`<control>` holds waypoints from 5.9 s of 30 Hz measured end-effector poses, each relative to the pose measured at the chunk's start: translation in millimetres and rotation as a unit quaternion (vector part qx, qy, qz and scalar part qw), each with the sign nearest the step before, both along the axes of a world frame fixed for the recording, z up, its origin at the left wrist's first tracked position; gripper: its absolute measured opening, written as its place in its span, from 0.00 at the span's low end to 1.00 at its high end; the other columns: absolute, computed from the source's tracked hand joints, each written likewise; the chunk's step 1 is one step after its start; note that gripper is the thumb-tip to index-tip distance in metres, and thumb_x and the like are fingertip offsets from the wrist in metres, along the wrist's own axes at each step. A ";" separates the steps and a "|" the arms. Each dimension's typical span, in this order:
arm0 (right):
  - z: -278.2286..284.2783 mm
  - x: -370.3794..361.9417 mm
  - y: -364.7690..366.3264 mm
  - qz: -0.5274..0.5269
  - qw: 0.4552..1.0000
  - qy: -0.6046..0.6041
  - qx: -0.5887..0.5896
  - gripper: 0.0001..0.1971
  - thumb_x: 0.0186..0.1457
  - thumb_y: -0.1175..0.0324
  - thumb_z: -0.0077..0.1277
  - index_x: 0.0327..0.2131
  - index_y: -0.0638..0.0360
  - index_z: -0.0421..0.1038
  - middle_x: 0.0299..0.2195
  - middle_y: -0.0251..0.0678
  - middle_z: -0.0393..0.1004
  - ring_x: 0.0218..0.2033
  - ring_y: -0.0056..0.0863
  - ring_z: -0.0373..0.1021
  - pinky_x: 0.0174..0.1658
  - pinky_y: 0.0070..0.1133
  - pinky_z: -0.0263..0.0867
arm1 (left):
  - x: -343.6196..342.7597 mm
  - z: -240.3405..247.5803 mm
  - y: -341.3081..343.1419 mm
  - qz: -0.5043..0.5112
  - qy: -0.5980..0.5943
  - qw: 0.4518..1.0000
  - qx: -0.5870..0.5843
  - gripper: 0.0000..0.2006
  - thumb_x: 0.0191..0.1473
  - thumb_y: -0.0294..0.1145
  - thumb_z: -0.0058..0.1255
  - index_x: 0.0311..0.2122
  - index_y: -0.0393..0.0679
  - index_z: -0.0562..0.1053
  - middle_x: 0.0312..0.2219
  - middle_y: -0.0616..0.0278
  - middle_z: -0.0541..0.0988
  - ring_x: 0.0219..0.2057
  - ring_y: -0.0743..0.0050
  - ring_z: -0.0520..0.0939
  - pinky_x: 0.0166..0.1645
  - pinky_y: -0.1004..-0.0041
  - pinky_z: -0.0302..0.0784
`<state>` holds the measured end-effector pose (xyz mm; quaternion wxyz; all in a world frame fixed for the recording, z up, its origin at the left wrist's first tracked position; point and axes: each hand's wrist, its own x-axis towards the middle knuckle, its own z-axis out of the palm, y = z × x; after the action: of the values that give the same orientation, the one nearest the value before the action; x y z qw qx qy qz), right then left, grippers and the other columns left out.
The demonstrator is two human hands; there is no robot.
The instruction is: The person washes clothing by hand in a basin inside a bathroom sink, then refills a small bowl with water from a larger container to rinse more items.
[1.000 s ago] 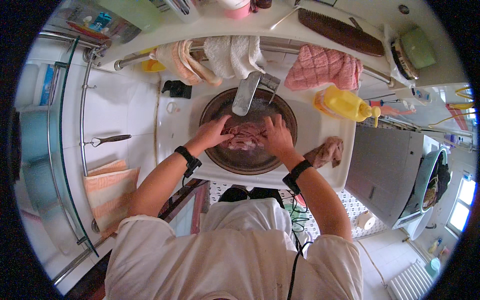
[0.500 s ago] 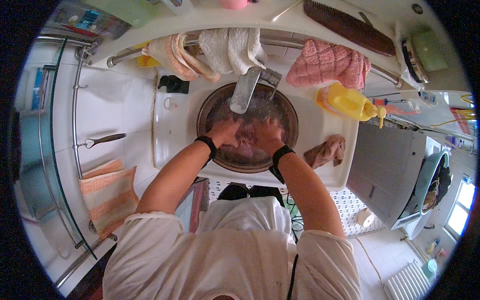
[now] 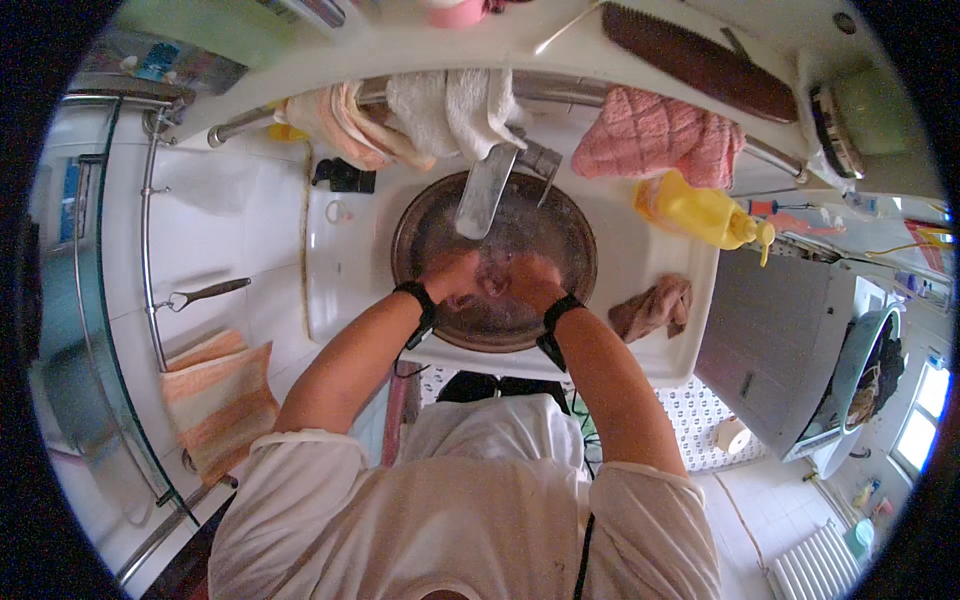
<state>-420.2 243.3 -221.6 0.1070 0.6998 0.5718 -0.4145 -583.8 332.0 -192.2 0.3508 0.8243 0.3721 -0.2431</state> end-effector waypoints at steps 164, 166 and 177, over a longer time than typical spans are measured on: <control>107.5 -12.7 6.3 -0.550 0.338 0.748 -0.150 0.25 0.63 0.42 0.39 0.40 0.55 0.72 0.40 0.39 0.77 0.39 0.37 0.75 0.46 0.35 0.72 | 29.1 76.5 -41.7 0.370 -0.557 0.743 -0.022 0.17 0.44 0.27 0.60 0.42 0.37 0.76 0.36 0.59 0.79 0.38 0.69 0.80 0.48 0.72 0.73; 88.2 -8.7 11.4 -0.575 0.330 0.740 -0.116 0.24 0.63 0.43 0.39 0.39 0.54 0.72 0.39 0.39 0.77 0.38 0.36 0.75 0.45 0.34 0.73 | 33.5 102.0 -44.8 0.327 -0.542 0.772 0.049 0.20 0.45 0.26 0.59 0.47 0.38 0.74 0.40 0.58 0.79 0.41 0.68 0.79 0.51 0.70 0.72; 44.5 -39.4 15.8 -0.745 0.539 0.371 0.132 0.28 0.57 0.52 0.47 0.43 0.75 0.73 0.42 0.48 0.77 0.40 0.38 0.76 0.43 0.30 0.69 | 39.9 63.1 -43.2 0.452 -0.444 0.764 0.118 0.09 0.47 0.30 0.60 0.30 0.35 0.77 0.30 0.51 0.79 0.33 0.61 0.82 0.39 0.66 0.75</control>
<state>-459.6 259.1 -177.1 -0.5553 0.6636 -0.1184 -0.4871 -543.8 288.9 -129.1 0.4461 0.6113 0.5298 0.3828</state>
